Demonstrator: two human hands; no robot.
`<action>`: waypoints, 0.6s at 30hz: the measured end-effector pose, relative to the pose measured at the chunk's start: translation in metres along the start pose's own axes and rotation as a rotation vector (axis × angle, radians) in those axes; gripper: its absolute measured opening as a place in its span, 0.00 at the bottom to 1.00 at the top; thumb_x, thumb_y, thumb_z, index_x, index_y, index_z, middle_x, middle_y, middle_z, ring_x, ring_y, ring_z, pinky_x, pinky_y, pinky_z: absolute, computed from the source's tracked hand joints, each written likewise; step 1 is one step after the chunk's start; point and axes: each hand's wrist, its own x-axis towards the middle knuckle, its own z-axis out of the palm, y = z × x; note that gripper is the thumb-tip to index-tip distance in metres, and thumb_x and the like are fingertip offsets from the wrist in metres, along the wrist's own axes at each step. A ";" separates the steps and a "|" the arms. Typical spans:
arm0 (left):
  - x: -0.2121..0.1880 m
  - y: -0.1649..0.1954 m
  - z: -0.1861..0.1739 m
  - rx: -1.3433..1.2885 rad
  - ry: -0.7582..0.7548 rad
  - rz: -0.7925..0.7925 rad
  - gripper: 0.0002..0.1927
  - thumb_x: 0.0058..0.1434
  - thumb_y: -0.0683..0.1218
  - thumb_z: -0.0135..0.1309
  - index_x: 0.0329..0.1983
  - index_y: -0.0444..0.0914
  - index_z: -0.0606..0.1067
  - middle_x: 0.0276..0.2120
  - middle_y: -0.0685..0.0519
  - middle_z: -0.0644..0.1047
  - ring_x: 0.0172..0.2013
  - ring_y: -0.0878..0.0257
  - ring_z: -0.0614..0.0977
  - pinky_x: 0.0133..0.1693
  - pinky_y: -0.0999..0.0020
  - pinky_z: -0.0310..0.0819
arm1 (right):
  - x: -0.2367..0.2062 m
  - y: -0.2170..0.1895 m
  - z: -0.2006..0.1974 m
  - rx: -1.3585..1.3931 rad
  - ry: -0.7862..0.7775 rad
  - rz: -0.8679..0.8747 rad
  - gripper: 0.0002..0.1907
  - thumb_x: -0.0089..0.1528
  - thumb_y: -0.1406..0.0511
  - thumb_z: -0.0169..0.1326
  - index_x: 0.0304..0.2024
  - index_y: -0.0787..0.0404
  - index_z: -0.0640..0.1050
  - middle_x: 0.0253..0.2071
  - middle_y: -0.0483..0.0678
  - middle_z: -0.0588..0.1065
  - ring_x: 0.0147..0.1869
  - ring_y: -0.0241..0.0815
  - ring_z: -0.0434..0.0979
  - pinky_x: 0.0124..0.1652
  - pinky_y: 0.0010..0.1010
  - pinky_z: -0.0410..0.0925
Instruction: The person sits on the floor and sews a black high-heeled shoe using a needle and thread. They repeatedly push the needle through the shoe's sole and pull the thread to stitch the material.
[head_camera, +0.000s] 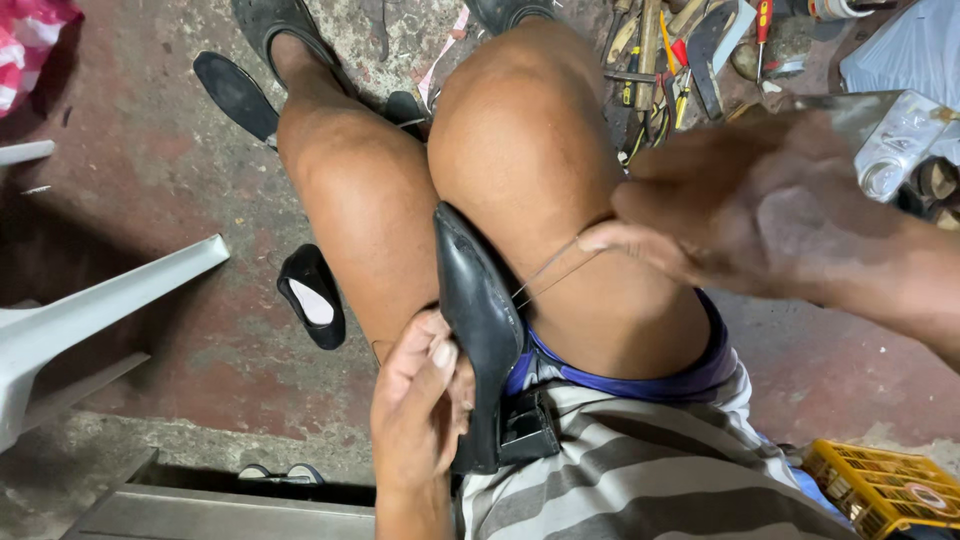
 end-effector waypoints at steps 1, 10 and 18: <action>-0.004 0.005 0.004 0.094 0.057 0.002 0.15 0.69 0.43 0.50 0.54 0.30 0.77 0.25 0.51 0.74 0.21 0.71 0.72 0.21 0.80 0.64 | -0.004 -0.001 0.002 0.003 0.029 -0.007 0.20 0.56 0.51 0.60 0.19 0.58 0.76 0.15 0.43 0.66 0.17 0.43 0.69 0.21 0.40 0.65; -0.021 0.044 0.074 1.298 0.253 0.888 0.16 0.54 0.42 0.69 0.45 0.36 0.79 0.45 0.47 0.74 0.42 0.58 0.81 0.39 0.68 0.77 | -0.018 -0.015 0.015 0.206 0.167 -0.012 0.22 0.58 0.50 0.63 0.21 0.57 0.75 0.19 0.43 0.66 0.21 0.41 0.72 0.20 0.38 0.63; 0.008 0.049 0.104 1.546 0.042 0.976 0.12 0.61 0.43 0.69 0.45 0.38 0.79 0.43 0.50 0.78 0.40 0.55 0.80 0.38 0.63 0.74 | -0.018 -0.019 0.014 0.211 0.060 0.036 0.21 0.59 0.50 0.61 0.22 0.57 0.75 0.23 0.44 0.69 0.27 0.42 0.76 0.21 0.37 0.67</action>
